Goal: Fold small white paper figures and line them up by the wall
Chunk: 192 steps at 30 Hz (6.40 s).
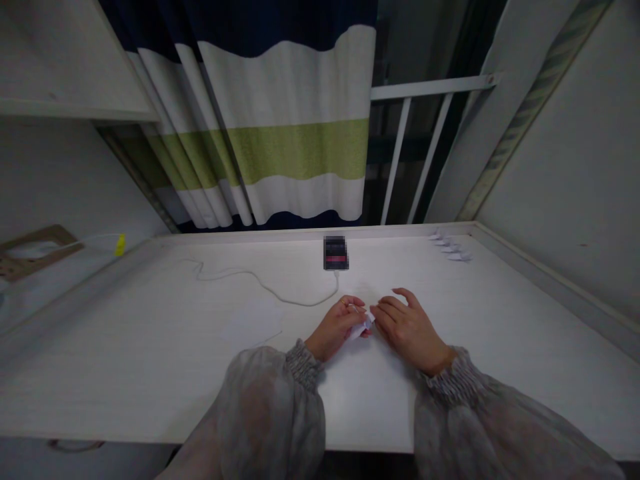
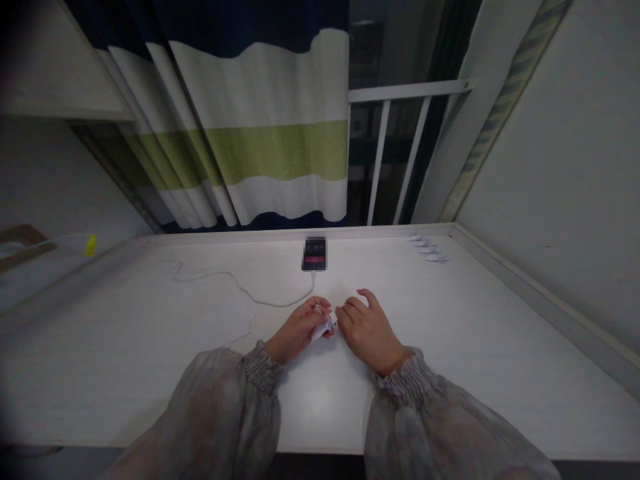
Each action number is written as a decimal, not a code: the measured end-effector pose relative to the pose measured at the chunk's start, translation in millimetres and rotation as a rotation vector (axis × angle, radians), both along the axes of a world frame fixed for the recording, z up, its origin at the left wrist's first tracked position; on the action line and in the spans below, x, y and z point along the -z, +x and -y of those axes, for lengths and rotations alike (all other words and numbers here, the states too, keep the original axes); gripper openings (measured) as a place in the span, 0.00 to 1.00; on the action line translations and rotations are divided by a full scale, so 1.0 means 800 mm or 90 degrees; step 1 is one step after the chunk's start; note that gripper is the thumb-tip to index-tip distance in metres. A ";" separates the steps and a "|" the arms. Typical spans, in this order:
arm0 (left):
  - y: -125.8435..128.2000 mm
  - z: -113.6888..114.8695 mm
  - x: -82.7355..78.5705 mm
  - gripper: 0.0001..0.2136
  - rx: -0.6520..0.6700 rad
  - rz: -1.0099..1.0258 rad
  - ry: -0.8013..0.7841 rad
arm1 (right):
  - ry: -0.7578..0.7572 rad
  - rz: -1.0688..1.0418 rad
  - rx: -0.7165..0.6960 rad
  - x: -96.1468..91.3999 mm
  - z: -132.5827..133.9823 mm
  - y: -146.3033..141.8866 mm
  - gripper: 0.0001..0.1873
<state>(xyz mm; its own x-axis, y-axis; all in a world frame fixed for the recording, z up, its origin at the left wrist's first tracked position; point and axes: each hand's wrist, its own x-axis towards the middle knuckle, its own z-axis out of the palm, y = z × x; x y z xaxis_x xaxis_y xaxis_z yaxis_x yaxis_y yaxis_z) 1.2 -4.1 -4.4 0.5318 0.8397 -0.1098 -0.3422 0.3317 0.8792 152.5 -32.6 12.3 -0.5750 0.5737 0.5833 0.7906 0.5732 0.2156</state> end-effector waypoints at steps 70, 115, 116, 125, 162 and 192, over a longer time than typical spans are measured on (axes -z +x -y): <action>-0.002 -0.001 -0.002 0.16 0.019 0.015 0.033 | -0.108 -0.180 0.016 0.005 0.002 0.004 0.13; -0.003 -0.002 0.000 0.15 0.008 -0.006 0.040 | -0.123 -0.204 0.036 0.003 0.004 0.006 0.11; -0.003 -0.002 0.000 0.15 0.009 -0.004 0.039 | -0.121 -0.208 0.041 0.003 0.004 0.005 0.11; -0.002 0.000 -0.003 0.15 0.000 -0.002 0.036 | -0.097 -0.258 0.049 0.007 0.004 0.002 0.10; 0.002 -0.005 0.006 0.18 -0.092 -0.024 0.082 | -0.178 -0.374 -0.018 0.000 0.009 -0.004 0.05; -0.002 0.000 0.000 0.13 -0.013 -0.160 0.111 | -0.203 -0.402 -0.021 0.007 -0.001 0.005 0.06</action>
<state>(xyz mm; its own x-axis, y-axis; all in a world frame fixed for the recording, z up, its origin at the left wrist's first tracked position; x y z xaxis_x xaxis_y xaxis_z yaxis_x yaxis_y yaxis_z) -0.4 -4.4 -4.1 0.4895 0.8675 -0.0883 -0.1122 0.1631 0.9802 156.6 -31.5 6.8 -0.2025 0.7607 0.6167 0.6907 0.5574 -0.4607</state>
